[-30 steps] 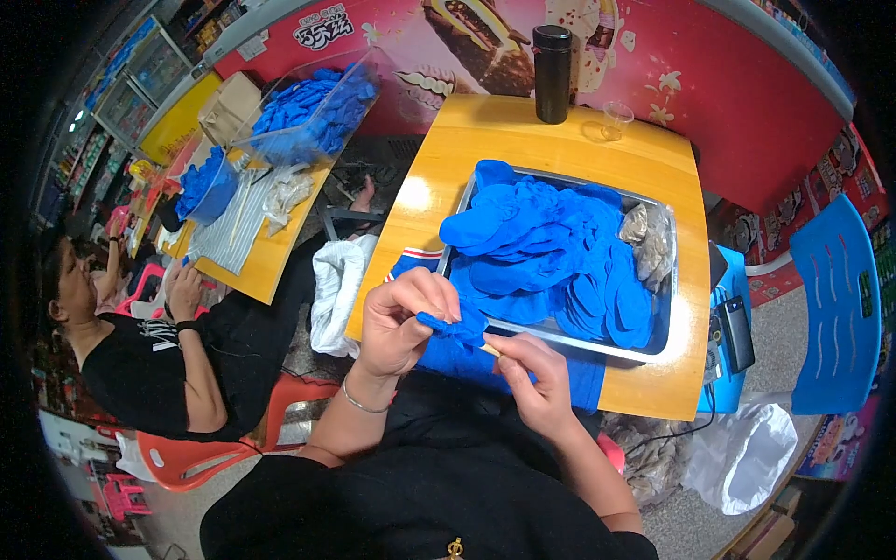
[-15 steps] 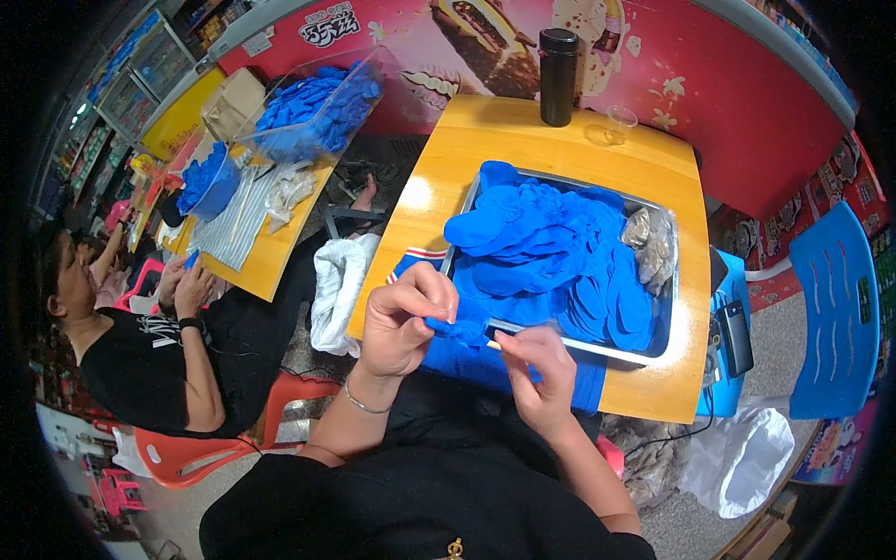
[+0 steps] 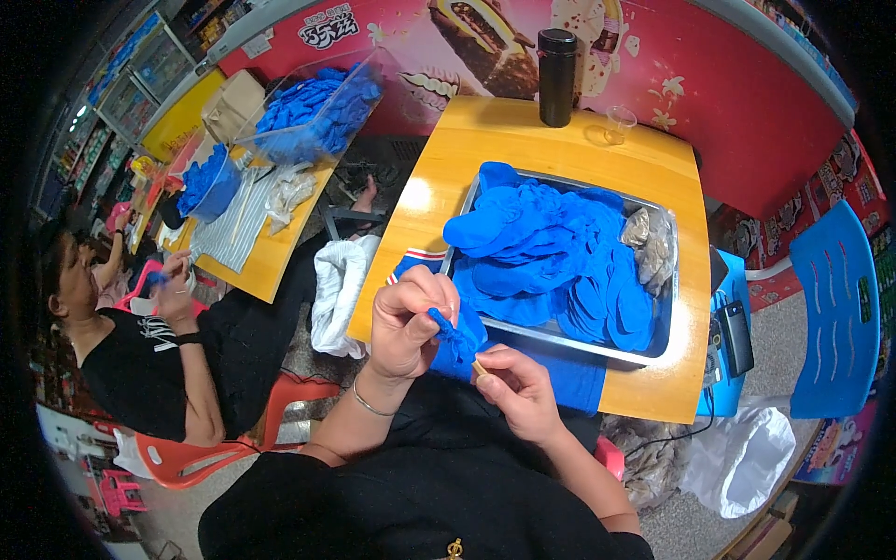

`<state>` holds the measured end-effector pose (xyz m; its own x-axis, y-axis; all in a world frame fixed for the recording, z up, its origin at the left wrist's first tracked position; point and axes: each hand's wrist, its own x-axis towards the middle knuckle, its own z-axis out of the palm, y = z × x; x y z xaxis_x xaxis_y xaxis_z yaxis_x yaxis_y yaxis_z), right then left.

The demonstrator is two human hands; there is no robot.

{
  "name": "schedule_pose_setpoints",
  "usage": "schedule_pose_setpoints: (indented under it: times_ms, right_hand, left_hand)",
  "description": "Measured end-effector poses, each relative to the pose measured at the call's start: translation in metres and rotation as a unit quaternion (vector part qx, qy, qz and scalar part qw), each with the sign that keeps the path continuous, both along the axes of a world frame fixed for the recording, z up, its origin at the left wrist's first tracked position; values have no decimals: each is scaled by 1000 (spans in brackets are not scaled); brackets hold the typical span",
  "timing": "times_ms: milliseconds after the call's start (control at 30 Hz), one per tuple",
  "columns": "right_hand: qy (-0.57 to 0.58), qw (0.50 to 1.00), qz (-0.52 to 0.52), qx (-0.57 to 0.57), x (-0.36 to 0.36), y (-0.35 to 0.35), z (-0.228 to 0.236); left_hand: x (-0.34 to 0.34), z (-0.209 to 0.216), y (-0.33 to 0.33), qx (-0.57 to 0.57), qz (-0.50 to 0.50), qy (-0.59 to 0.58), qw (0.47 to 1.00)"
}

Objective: Manually folding and assembling small blue fabric pieces using a wooden stick.

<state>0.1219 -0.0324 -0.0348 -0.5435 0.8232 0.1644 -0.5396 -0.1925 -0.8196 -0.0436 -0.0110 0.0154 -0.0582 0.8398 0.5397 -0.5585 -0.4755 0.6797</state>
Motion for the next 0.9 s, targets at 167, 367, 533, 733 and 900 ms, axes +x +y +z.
schedule_pose_setpoints:
  times_ms: [167,367,533,733,900]
  right_hand:
    - [-102,980,-138,104,-6,1,7]
    - [-44,997,-48,49,-3,-1,3]
    - [-66,993,-78,54,-3,2,0]
    - [-112,984,-125,61,7,3,-3]
    - [-107,985,-122,54,9,2,-7]
  left_hand:
    - [-5,-10,1,-2,36,10,999]
    - [-5,-3,0,18,17,31,999]
    - [-7,-8,-2,-50,33,72,996]
    - [-4,5,-3,-77,93,173,978]
    - [-5,8,-3,-72,107,236,963]
